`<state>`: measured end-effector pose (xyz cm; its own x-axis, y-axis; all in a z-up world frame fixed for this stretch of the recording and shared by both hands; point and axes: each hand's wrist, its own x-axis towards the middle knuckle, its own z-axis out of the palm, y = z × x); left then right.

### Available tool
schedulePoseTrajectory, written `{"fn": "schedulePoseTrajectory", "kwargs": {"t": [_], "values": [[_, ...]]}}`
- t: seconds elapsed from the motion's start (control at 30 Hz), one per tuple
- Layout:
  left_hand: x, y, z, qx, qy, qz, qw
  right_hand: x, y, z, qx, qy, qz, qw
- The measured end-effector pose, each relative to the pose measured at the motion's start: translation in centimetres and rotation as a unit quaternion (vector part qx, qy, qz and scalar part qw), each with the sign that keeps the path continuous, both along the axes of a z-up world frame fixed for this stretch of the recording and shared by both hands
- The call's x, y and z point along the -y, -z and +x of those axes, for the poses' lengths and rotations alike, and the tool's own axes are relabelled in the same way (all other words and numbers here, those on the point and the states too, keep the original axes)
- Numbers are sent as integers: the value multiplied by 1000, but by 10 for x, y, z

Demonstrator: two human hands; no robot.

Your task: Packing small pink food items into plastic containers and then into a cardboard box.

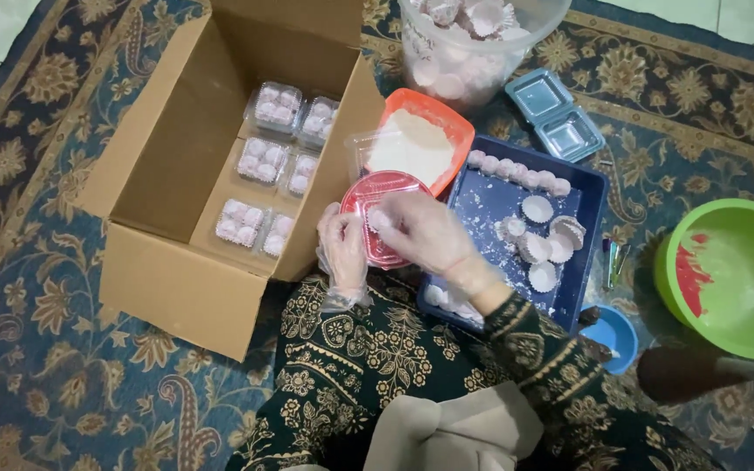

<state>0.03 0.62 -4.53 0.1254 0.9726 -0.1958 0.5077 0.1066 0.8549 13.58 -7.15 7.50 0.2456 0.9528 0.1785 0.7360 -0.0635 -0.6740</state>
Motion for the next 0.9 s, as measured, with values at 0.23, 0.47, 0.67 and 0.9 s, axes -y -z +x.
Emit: {"fn": "schedulePoseTrajectory", "kwargs": {"t": [0.23,0.47,0.67,0.9], "values": [[31,-39,-17,47,-35,13,998,88,49,73,51,182,-101,977],[139,-50,32,266,228,283,893,140,123,74,-146,223,-139,954],[166,-24,124,217,337,134,906,140,133,70,-437,267,-9,859],[116,10,202,84,338,11,937,137,-25,37,-460,324,-124,817]]}}
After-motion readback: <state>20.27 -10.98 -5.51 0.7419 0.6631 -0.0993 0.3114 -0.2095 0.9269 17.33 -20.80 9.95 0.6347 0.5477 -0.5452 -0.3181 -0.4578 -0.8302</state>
